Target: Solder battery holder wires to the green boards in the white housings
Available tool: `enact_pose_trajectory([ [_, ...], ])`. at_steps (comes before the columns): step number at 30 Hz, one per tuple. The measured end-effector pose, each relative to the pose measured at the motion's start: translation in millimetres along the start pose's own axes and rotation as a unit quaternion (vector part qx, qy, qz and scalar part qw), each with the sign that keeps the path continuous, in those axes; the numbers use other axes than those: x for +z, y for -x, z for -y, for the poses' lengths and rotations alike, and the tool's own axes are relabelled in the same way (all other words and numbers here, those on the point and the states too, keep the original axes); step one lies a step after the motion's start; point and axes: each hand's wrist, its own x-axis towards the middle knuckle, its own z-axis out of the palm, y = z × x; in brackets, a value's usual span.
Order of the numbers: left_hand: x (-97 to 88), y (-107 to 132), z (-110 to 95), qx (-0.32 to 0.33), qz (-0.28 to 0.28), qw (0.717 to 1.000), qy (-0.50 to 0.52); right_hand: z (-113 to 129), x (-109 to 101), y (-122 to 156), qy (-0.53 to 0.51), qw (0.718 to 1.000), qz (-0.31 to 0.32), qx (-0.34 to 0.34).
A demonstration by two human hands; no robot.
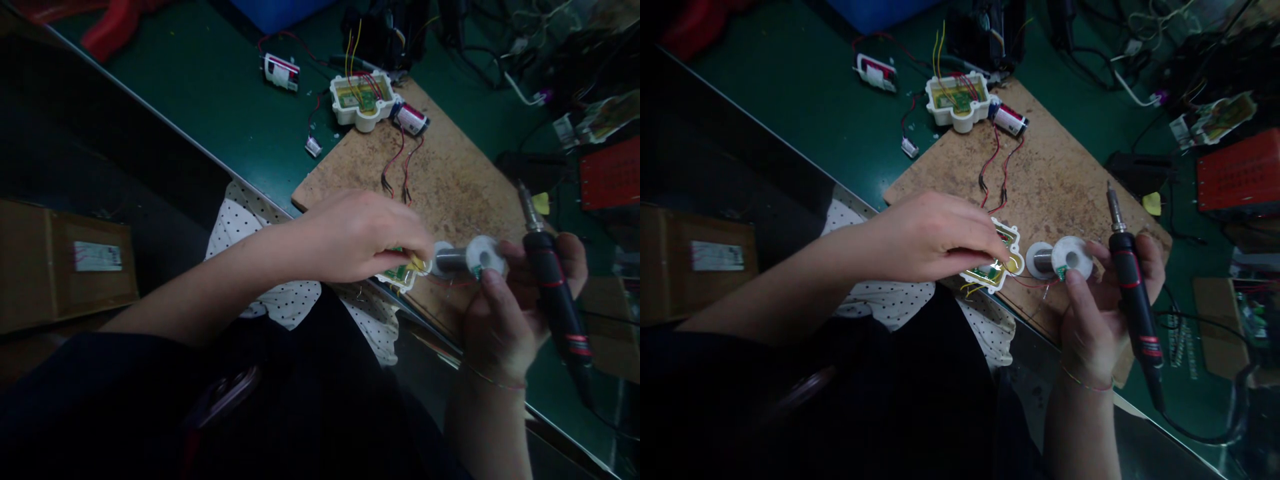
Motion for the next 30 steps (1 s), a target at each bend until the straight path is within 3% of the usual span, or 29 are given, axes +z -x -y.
enact_pose_trajectory([
  [4, 3.1, -1, -1, 0.019, -0.013, 1.000, -0.009, -2, -1, 0, -0.012, 1.000, 0.004, -0.005],
  [22, 5.1, -4, -7, 0.044, 0.029, 0.994, -0.093, 2, 2, 2, 0.011, 1.000, -0.018, 0.012],
  [30, 14.5, -5, -3, -0.044, -0.061, 0.996, 0.051, -2, 1, 0, -0.004, 1.000, -0.002, -0.008],
])
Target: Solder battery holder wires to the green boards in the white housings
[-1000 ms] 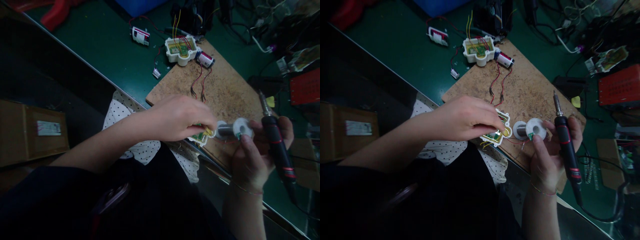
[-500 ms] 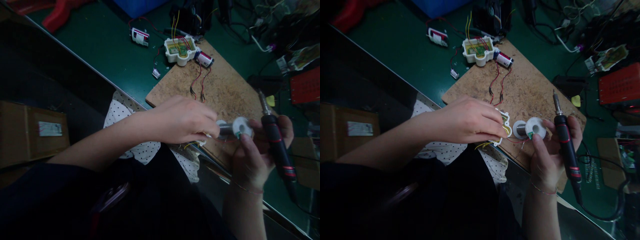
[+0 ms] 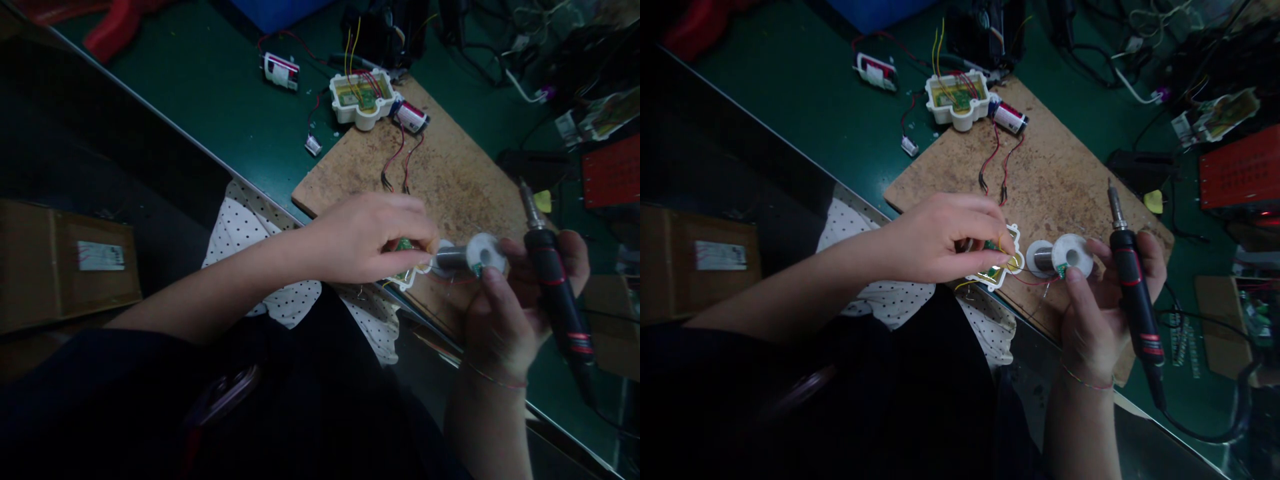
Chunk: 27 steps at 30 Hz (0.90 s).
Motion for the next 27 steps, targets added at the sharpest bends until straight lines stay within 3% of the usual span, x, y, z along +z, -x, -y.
enact_pose_trajectory([
  [8, 8.5, 2, -4, -0.076, -0.088, 0.990, 0.075, 3, 2, 1, -0.001, 1.000, -0.003, 0.008],
  [18, 25.8, -16, -22, -0.110, -0.101, 0.973, 0.176, 7, 5, 3, -0.010, 1.000, -0.001, 0.009],
  [22, 35.1, -23, -29, -0.124, -0.104, 0.976, 0.148, 11, 7, 6, 0.020, 1.000, 0.007, 0.024],
  [27, 38.1, -28, -34, -0.123, -0.062, 0.989, 0.048, 10, 4, 7, 0.034, 0.999, 0.016, 0.021],
])
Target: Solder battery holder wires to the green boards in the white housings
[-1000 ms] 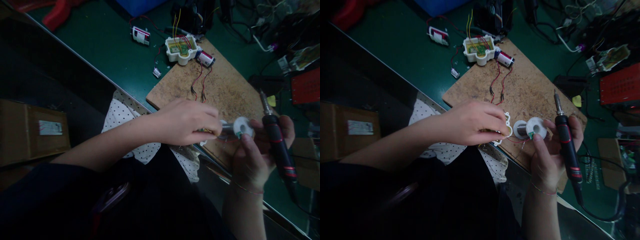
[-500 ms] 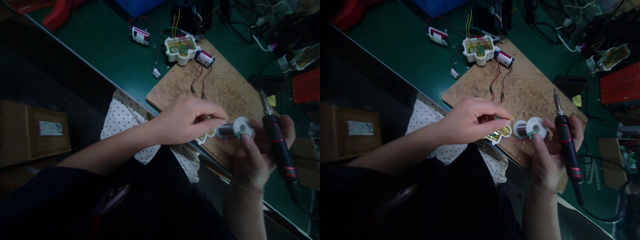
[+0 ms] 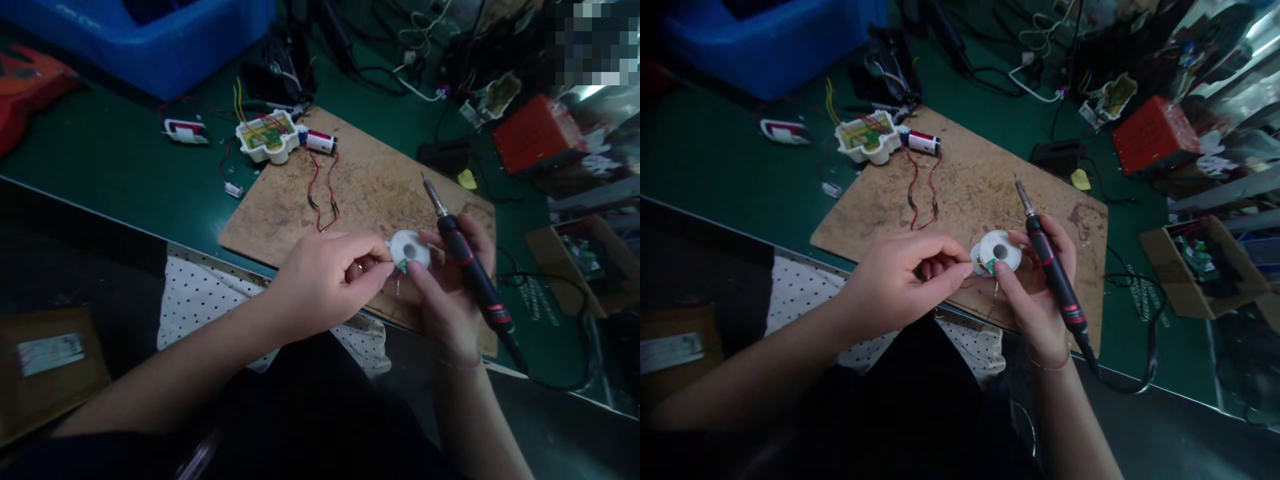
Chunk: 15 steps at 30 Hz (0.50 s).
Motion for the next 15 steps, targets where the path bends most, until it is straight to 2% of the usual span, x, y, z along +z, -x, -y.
enact_pose_trajectory([
  [5, 2.7, -4, -5, 0.054, 0.010, 0.992, -0.116, 2, -2, 1, -0.011, 1.000, 0.009, 0.011],
  [9, 4.8, -8, -8, 0.094, -0.009, 0.981, -0.168, 8, -2, 2, -0.001, 0.999, 0.009, 0.031],
  [12, 6.2, -10, -10, 0.092, -0.041, 0.977, -0.188, 11, -2, 3, 0.010, 0.999, 0.009, 0.038],
  [15, 8.7, -12, -12, 0.081, -0.033, 0.980, -0.176, 13, -2, 3, 0.020, 0.999, 0.006, 0.037],
])
